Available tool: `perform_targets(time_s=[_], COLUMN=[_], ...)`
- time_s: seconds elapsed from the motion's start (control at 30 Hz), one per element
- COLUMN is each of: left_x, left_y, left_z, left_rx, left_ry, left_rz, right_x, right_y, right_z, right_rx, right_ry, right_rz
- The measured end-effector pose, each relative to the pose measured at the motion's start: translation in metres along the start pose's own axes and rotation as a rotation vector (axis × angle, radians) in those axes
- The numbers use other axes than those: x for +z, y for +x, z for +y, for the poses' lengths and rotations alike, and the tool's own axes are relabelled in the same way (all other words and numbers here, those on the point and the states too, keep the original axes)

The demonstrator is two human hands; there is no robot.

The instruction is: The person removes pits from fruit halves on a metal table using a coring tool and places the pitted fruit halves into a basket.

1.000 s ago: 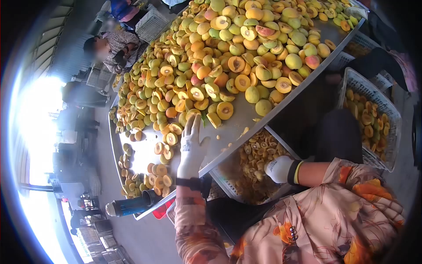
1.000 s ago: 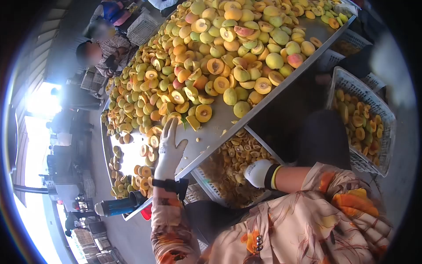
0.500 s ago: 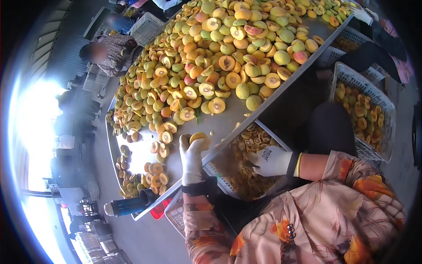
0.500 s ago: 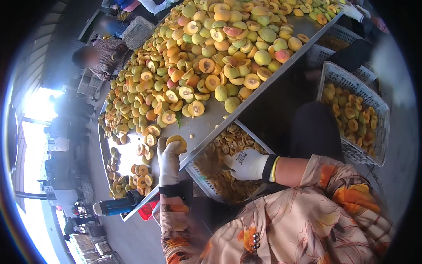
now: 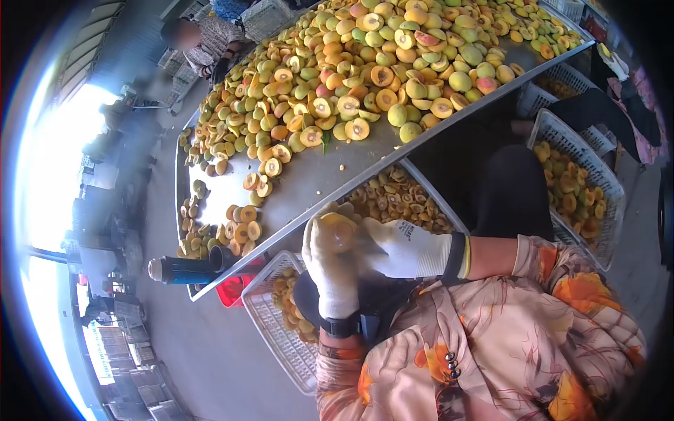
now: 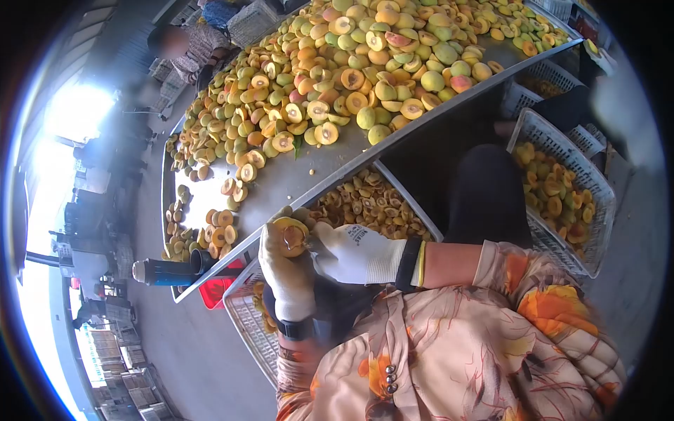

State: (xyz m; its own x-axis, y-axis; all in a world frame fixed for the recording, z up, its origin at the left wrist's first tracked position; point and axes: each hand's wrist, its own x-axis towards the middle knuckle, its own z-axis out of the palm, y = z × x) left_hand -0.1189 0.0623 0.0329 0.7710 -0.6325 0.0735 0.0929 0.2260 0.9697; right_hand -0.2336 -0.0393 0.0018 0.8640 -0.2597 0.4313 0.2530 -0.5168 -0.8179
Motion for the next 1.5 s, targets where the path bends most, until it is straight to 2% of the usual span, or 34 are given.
perform_targets(time_s=[0.03,0.1,0.17,0.3,0.5,0.7,0.8,0.9,1.0,1.13,1.33,1.43,1.5], left_x=[0.006,0.013,0.014,0.021,0.021,0.020,0.026,0.032,0.024,0.021,0.006,0.023,0.022], left_y=[-0.007,-0.020,-0.027,-0.034,-0.031,-0.021,-0.018,-0.016,-0.015,-0.011,0.001,0.000,0.001], left_z=[0.008,0.011,0.005,0.004,0.014,0.014,0.018,0.007,-0.002,0.010,-0.004,-0.005,-0.002], left_rx=[-0.040,0.020,0.104,0.246,0.184,0.157,0.074,0.175,0.236,0.091,0.107,0.314,0.251], left_ry=[-0.139,-0.061,-0.014,0.056,0.029,0.124,-0.008,0.025,0.148,0.060,0.043,0.162,0.147], left_rz=[0.032,0.119,0.175,0.225,0.254,0.255,0.287,0.347,0.291,0.200,0.104,0.167,0.139], right_x=[0.003,0.004,0.012,0.018,0.017,0.008,0.012,0.017,0.015,0.015,0.004,-0.006,-0.014], right_y=[-0.004,-0.006,-0.010,-0.013,-0.005,0.005,0.009,0.012,0.009,0.012,0.016,0.018,0.019], right_z=[0.001,-0.008,-0.007,-0.017,-0.012,0.003,0.010,0.025,0.030,0.027,0.023,0.015,0.007], right_rx=[0.042,0.125,0.073,0.115,-0.001,-0.034,0.020,-0.008,-0.062,-0.082,0.033,0.148,0.288], right_ry=[0.047,0.138,0.003,0.066,0.229,0.257,0.351,0.273,0.178,0.203,0.372,0.478,0.579], right_rz=[-0.006,-0.018,0.027,0.054,-0.024,-0.153,-0.176,-0.212,-0.237,-0.219,-0.313,-0.401,-0.482])
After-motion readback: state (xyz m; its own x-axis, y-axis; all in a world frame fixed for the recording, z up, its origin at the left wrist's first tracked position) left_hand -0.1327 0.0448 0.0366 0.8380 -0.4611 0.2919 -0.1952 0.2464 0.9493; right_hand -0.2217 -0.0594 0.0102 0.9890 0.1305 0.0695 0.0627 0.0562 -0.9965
